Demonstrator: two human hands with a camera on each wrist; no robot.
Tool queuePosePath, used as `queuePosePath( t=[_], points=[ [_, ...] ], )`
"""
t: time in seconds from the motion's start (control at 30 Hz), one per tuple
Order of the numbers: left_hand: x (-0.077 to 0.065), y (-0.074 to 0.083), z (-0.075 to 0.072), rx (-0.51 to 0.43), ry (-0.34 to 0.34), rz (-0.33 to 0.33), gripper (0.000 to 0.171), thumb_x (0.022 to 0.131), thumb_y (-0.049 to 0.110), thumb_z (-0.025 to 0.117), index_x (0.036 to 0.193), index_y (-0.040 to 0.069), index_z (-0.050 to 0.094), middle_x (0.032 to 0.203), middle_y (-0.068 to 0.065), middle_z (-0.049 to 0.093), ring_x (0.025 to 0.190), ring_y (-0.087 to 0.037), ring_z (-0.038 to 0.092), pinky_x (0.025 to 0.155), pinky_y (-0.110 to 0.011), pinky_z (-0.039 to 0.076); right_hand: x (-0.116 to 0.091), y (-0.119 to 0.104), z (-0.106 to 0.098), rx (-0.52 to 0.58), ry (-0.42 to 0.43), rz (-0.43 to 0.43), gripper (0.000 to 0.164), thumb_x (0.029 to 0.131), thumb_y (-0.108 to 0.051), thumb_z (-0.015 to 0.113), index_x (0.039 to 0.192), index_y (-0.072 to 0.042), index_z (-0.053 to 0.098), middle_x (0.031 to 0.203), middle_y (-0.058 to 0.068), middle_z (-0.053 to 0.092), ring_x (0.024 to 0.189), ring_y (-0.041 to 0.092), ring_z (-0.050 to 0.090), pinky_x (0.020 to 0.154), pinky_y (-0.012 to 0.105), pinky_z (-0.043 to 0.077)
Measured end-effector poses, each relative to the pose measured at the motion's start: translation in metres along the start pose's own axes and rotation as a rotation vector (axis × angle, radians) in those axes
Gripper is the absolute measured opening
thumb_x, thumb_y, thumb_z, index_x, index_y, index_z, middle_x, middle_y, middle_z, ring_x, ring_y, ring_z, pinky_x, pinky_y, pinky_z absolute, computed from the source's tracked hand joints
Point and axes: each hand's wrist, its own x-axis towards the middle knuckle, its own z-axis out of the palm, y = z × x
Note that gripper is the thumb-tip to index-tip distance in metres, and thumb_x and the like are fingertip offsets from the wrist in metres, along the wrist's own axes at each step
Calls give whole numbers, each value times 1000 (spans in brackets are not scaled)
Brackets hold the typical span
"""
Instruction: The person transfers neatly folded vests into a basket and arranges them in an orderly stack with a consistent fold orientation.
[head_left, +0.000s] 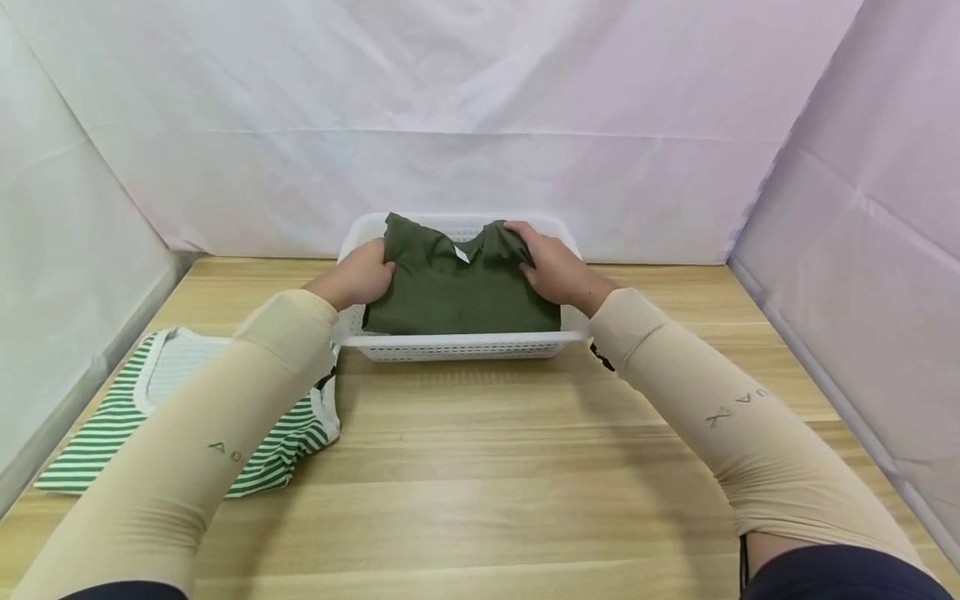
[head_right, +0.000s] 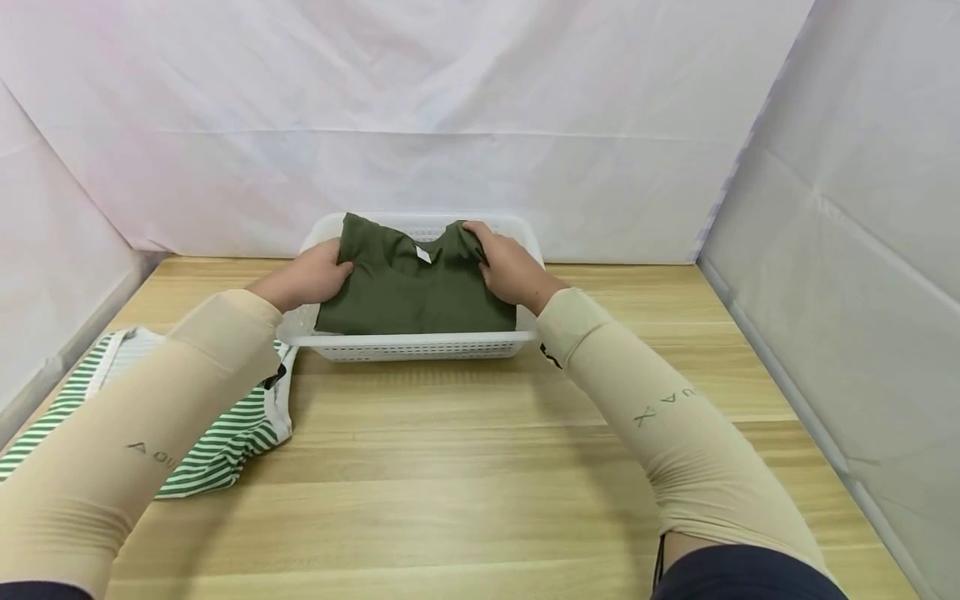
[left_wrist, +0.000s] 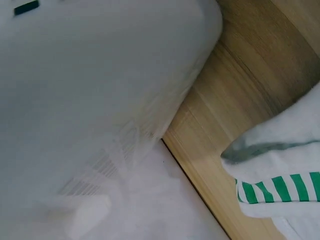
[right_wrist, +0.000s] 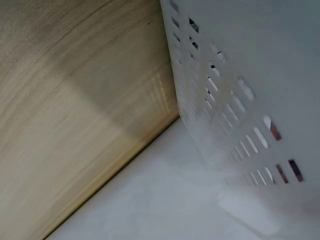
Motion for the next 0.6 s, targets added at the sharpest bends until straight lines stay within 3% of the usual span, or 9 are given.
queuePosePath(
  t=[0.13, 0.23, 0.33, 0.47, 0.53, 0.6],
  points=[
    [3, 1, 2, 102, -27, -50, 54, 106, 10, 29, 150, -17, 13, 150, -37, 33, 136, -44, 42, 105, -54, 42, 2, 2, 5, -9, -13, 58, 72, 102, -8, 54, 159, -14, 12, 138, 23, 54, 128, 38, 54, 103, 50, 47],
    [4, 2, 3, 151, -35, -78, 61, 105, 9, 30, 151, -18, 1, 154, -40, 26, 140, -46, 38, 107, -53, 43, 5, 2, 7, -25, -23, 107, 74, 102, -8, 54, 160, -15, 9, 144, 24, 47, 131, 38, 50, 104, 50, 46],
    [3, 3, 4, 191, -25, -94, 64, 101, 5, 32, 150, -19, -1, 149, -41, 32, 132, -44, 47, 101, -49, 47, 6, 0, 8, -43, -34, 149, 74, 102, -7, 53, 161, -16, 9, 146, 26, 41, 120, 36, 54, 95, 48, 49],
    [0, 4, 8, 262, 8, -120, 67, 98, 0, 36, 151, -17, 0, 133, -39, 51, 109, -38, 61, 88, -43, 50, 7, -2, 12, -104, -77, 170, 67, 103, -1, 43, 161, -16, 13, 144, 27, 35, 89, 32, 57, 75, 41, 48],
    [-3, 4, 11, 309, 26, -121, 69, 97, -2, 39, 152, -15, 0, 122, -36, 59, 100, -35, 64, 84, -41, 51, 5, -4, 15, -179, -94, 147, 62, 101, 2, 42, 159, -13, 22, 143, 27, 36, 84, 32, 56, 72, 39, 47],
    [-7, 5, 14, 374, 45, -103, 70, 97, -2, 42, 154, -14, 2, 111, -33, 64, 92, -35, 66, 79, -42, 52, 3, -5, 18, -268, -99, 111, 57, 100, 3, 43, 154, -10, 32, 142, 26, 37, 92, 34, 57, 75, 41, 48]
  ],
)
